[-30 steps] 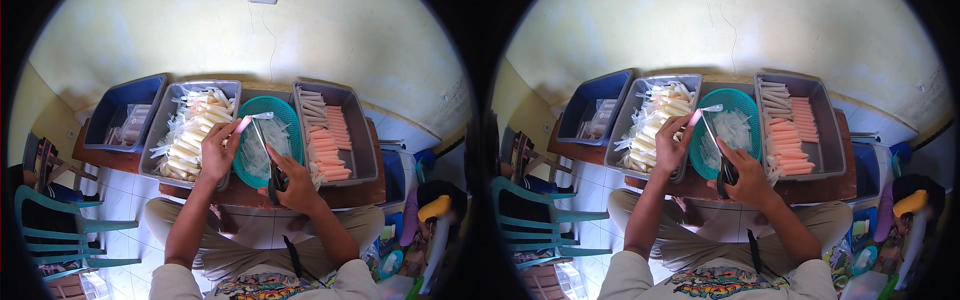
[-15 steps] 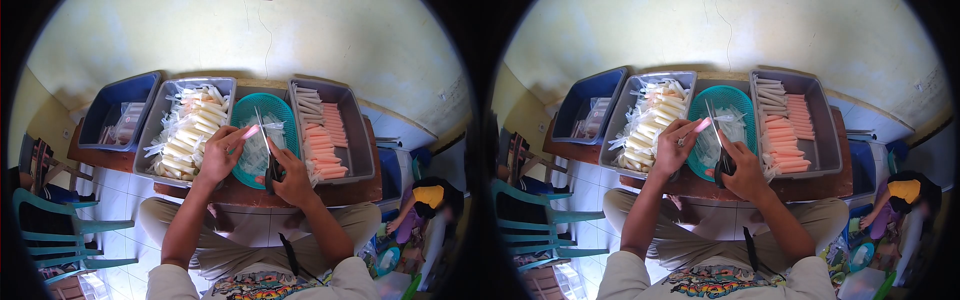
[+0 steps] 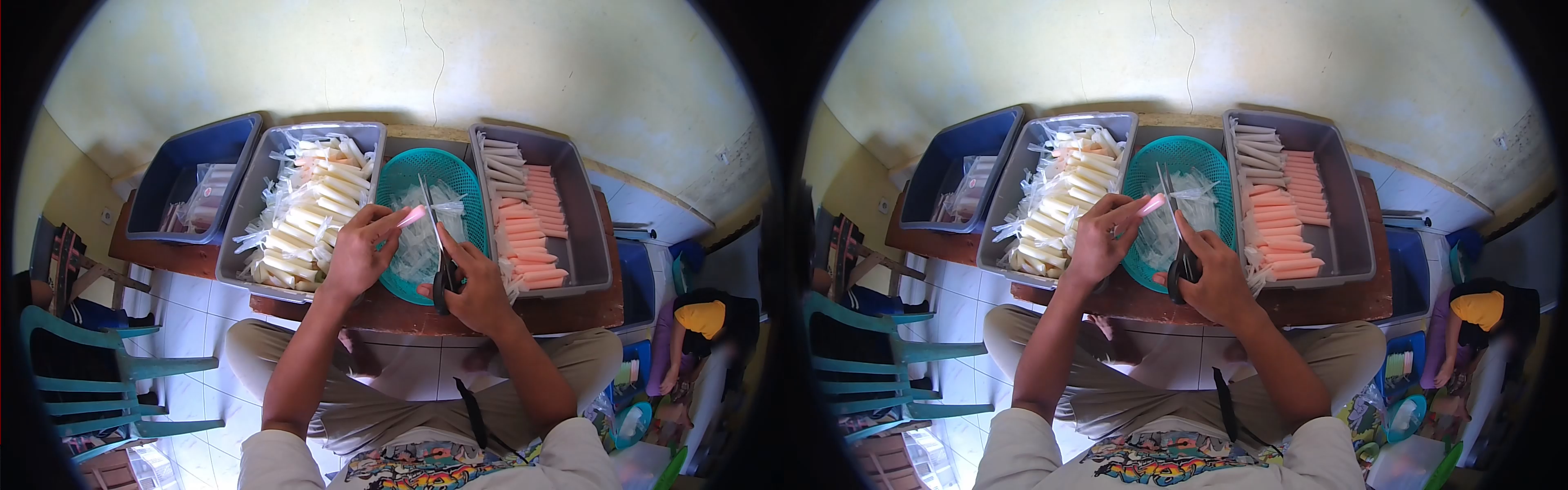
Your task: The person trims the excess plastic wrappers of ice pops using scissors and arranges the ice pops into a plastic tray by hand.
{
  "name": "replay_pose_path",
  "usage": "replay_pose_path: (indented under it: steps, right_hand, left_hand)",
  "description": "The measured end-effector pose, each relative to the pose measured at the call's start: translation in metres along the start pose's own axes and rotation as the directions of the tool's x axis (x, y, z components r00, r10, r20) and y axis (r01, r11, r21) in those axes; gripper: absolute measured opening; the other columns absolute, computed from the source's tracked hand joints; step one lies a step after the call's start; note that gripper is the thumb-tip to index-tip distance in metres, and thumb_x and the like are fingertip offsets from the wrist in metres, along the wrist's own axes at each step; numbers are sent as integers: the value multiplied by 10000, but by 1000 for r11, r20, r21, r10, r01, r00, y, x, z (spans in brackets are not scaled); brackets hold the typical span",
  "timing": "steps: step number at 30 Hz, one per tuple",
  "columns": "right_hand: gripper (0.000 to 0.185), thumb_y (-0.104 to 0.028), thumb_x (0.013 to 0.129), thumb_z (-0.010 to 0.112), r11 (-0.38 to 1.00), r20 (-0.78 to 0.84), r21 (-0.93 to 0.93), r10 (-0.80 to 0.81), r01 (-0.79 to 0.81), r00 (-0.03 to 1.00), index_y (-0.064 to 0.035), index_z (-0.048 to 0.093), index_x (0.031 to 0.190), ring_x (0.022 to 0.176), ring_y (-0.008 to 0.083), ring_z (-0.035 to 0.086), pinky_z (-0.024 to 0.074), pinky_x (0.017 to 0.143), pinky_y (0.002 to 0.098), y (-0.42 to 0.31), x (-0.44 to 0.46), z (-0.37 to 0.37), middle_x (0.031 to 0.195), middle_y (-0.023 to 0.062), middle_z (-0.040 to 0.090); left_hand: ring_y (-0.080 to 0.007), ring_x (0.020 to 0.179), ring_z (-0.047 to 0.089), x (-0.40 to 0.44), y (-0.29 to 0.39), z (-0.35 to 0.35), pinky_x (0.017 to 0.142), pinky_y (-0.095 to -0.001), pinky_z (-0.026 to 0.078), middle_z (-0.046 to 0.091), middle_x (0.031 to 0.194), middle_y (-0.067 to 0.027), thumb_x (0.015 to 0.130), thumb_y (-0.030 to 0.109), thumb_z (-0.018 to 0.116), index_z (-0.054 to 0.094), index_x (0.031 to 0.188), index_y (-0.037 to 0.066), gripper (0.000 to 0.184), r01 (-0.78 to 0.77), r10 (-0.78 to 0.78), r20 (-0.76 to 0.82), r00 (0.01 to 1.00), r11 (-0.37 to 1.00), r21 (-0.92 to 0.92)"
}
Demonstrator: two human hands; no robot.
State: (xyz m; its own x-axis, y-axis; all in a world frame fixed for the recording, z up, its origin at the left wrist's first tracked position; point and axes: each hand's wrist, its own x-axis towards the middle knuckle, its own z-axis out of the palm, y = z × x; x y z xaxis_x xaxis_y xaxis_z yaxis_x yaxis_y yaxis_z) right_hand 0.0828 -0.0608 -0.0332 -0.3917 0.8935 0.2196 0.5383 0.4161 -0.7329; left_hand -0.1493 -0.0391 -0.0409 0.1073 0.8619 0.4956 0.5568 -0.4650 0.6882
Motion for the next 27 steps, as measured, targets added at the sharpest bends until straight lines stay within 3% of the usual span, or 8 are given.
replay_pose_path:
  steps: [3,5,6,8,9,19,21,27]
  right_hand:
    - [1035,-447,773,939,1000,3,-19,15,-15,1000,-160,457,1643,704,186,577,511,675,355,0,0,-1,944,88,586]
    - [1021,-439,807,921,997,68,-33,66,-64,995,-94,437,1638,868,340,649,531,808,448,-4,0,-3,989,177,603]
    - [1021,-439,807,921,997,67,-32,67,-65,995,-94,437,1638,868,340,649,531,808,448,-5,0,-4,989,177,603]
    - [1021,-430,813,917,994,95,-27,109,-107,990,-81,429,1640,890,350,648,527,825,453,-7,1,-5,1000,185,598]
    - [1021,-430,813,917,994,95,-27,109,-107,989,-81,429,1640,890,350,648,527,825,453,-7,1,-4,1000,185,598]
    - [1066,-477,802,918,991,104,49,122,-128,987,-57,413,1642,871,334,646,520,822,428,7,-1,4,985,180,593]
    - [1073,-485,801,918,988,100,83,119,-127,988,-52,412,1642,853,324,652,523,811,421,9,-1,6,980,178,594]
    - [1071,-497,805,916,980,79,158,107,-119,991,-43,417,1637,757,277,657,531,749,399,12,-1,7,964,168,598]
  left_hand:
    - [-283,867,746,0,-3,2,735,-375,626,709,1080,-153,869,-98,733,752,1311,78,475,-19,19,4,1000,1000,11]
    - [-232,806,710,-1,-6,5,696,-349,588,719,1074,-126,876,-86,745,764,1306,97,468,-24,24,-12,1000,1000,-1]
    - [-182,745,674,-1,-5,5,658,-323,550,729,1067,-99,882,-74,756,775,1301,116,461,-26,26,-27,999,1000,-11]
    - [-234,799,710,-1,-4,4,690,-353,585,718,1077,-123,878,-82,745,765,1304,101,464,-13,13,-4,1000,1000,-1]
    - [-286,853,746,-1,-2,3,721,-383,619,708,1086,-148,875,-91,733,756,1306,85,467,1,-1,18,1000,1000,8]
    - [-298,869,750,-2,-7,6,738,-386,626,709,1089,-151,878,-75,738,761,1297,85,449,6,-6,23,1000,1000,20]
    - [-212,777,702,-2,-10,10,665,-340,561,729,1068,-105,875,-59,768,779,1292,118,453,-5,6,-35,999,1000,7]
    - [-231,813,711,-1,-10,9,695,-349,570,728,1062,-101,865,-65,770,776,1302,130,478,-30,31,-38,999,999,20]
